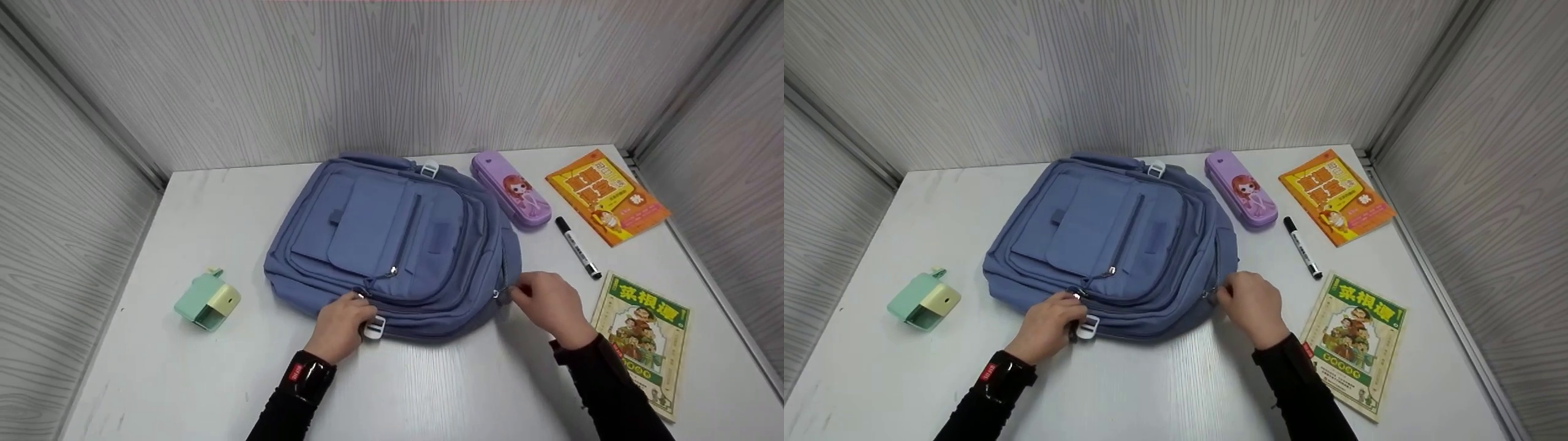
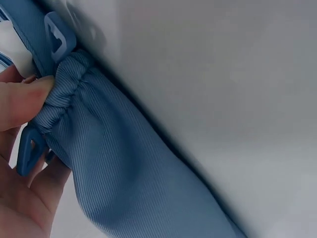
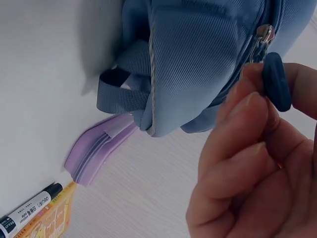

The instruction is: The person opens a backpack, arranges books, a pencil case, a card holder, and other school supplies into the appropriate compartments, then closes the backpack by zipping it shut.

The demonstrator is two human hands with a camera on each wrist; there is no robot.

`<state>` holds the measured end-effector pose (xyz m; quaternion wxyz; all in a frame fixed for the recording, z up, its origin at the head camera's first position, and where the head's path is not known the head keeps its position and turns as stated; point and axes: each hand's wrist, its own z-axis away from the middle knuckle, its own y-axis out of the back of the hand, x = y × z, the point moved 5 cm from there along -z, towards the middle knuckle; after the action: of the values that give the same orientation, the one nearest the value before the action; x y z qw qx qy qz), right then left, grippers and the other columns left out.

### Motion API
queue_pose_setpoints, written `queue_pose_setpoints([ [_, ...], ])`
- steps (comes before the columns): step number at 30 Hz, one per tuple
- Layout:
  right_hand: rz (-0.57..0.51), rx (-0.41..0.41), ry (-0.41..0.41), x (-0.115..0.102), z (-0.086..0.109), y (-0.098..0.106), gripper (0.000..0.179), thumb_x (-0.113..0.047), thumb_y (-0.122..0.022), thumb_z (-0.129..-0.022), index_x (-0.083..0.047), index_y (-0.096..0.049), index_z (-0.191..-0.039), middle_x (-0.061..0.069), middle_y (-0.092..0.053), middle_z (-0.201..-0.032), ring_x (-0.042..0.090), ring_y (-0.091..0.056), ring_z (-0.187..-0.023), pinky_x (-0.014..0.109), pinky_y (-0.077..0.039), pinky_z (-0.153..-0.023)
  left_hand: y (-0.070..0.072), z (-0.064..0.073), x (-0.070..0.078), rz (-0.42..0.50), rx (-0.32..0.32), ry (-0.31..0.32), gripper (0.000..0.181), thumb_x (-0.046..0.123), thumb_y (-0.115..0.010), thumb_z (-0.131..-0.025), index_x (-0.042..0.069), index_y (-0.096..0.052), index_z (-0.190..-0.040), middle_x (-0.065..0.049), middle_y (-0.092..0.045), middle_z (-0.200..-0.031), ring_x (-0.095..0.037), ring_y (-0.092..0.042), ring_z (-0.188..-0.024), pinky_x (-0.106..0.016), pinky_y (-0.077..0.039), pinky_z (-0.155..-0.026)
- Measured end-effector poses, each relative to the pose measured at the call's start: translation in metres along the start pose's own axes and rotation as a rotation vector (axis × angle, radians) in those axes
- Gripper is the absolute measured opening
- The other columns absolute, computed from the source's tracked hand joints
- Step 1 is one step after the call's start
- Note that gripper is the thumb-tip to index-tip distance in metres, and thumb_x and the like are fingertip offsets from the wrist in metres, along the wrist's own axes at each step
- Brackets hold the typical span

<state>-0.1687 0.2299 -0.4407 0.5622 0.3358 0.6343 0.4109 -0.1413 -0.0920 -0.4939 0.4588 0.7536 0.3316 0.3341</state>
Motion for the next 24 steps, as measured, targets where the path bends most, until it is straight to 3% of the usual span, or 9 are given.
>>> queue_pose_setpoints([
  [3, -0.004, 0.008, -0.003, 0.001, -0.004, 0.002, 0.024, -0.014, -0.060, -0.090, -0.013, -0.058, -0.066, 0.000, -0.051, -0.061, 0.014, -0.044, -0.055, 0.028, -0.032, -0.051, 0.002, 0.000, -0.009, 0.030, -0.024, 0.010, 0.035, -0.018, -0.066, -0.059, 0.015, -0.059, -0.067, 0.005, -0.069, -0.076, -0.018, -0.062, -0.081, -0.032, -0.051, -0.058],
  [8, -0.002, 0.094, -0.010, 0.004, -0.008, 0.003, 0.028, -0.014, -0.062, -0.090, -0.012, -0.054, -0.064, 0.001, -0.049, -0.060, 0.016, -0.042, -0.054, 0.029, -0.030, -0.051, 0.006, -0.001, -0.019, 0.068, -0.040, 0.017, 0.034, -0.019, -0.066, -0.062, 0.014, -0.059, -0.066, 0.004, -0.070, -0.076, -0.019, -0.062, -0.083, -0.034, -0.054, -0.065],
  [14, -0.040, 0.136, -0.032, 0.005, -0.002, -0.004, 0.030, -0.013, -0.062, -0.091, -0.013, -0.052, -0.063, 0.001, -0.048, -0.059, 0.015, -0.041, -0.053, 0.028, -0.030, -0.051, 0.010, 0.000, -0.016, 0.040, -0.072, 0.046, 0.034, -0.018, -0.070, -0.060, 0.012, -0.064, -0.075, 0.000, -0.073, -0.083, -0.022, -0.065, -0.087, -0.037, -0.056, -0.074],
  [16, -0.064, 0.145, -0.046, 0.004, 0.002, -0.004, 0.029, -0.013, -0.062, -0.091, -0.012, -0.052, -0.063, 0.001, -0.047, -0.058, 0.015, -0.041, -0.053, 0.028, -0.029, -0.052, 0.014, -0.001, -0.009, 0.006, -0.084, 0.078, 0.033, -0.014, -0.075, -0.060, 0.011, -0.066, -0.080, -0.002, -0.074, -0.086, -0.024, -0.065, -0.088, -0.039, -0.055, -0.077],
  [19, -0.089, 0.153, -0.057, 0.002, 0.006, -0.004, 0.028, -0.012, -0.062, -0.091, -0.012, -0.054, -0.064, 0.001, -0.047, -0.058, 0.015, -0.041, -0.053, 0.027, -0.029, -0.053, 0.022, -0.006, 0.011, -0.060, -0.046, 0.110, 0.031, -0.010, -0.076, -0.063, 0.008, -0.069, -0.086, -0.006, -0.073, -0.089, -0.026, -0.065, -0.088, -0.040, -0.055, -0.084],
  [22, -0.108, 0.161, -0.065, 0.000, 0.009, -0.002, 0.028, -0.012, -0.062, -0.091, -0.011, -0.055, -0.065, 0.001, -0.046, -0.058, 0.015, -0.041, -0.054, 0.027, -0.029, -0.053, 0.027, -0.014, 0.044, -0.104, 0.016, 0.114, 0.027, -0.006, -0.071, -0.070, 0.008, -0.070, -0.094, -0.006, -0.071, -0.092, -0.026, -0.065, -0.088, -0.039, -0.056, -0.084],
  [24, -0.122, 0.171, -0.070, -0.002, 0.009, -0.002, 0.027, -0.011, -0.062, -0.091, -0.010, -0.055, -0.065, 0.001, -0.046, -0.058, 0.015, -0.041, -0.054, 0.026, -0.029, -0.053, 0.024, -0.021, 0.070, -0.111, 0.008, 0.103, 0.024, 0.004, -0.070, -0.079, 0.008, -0.070, -0.103, -0.006, -0.071, -0.098, -0.024, -0.066, -0.092, -0.037, -0.056, -0.086],
])
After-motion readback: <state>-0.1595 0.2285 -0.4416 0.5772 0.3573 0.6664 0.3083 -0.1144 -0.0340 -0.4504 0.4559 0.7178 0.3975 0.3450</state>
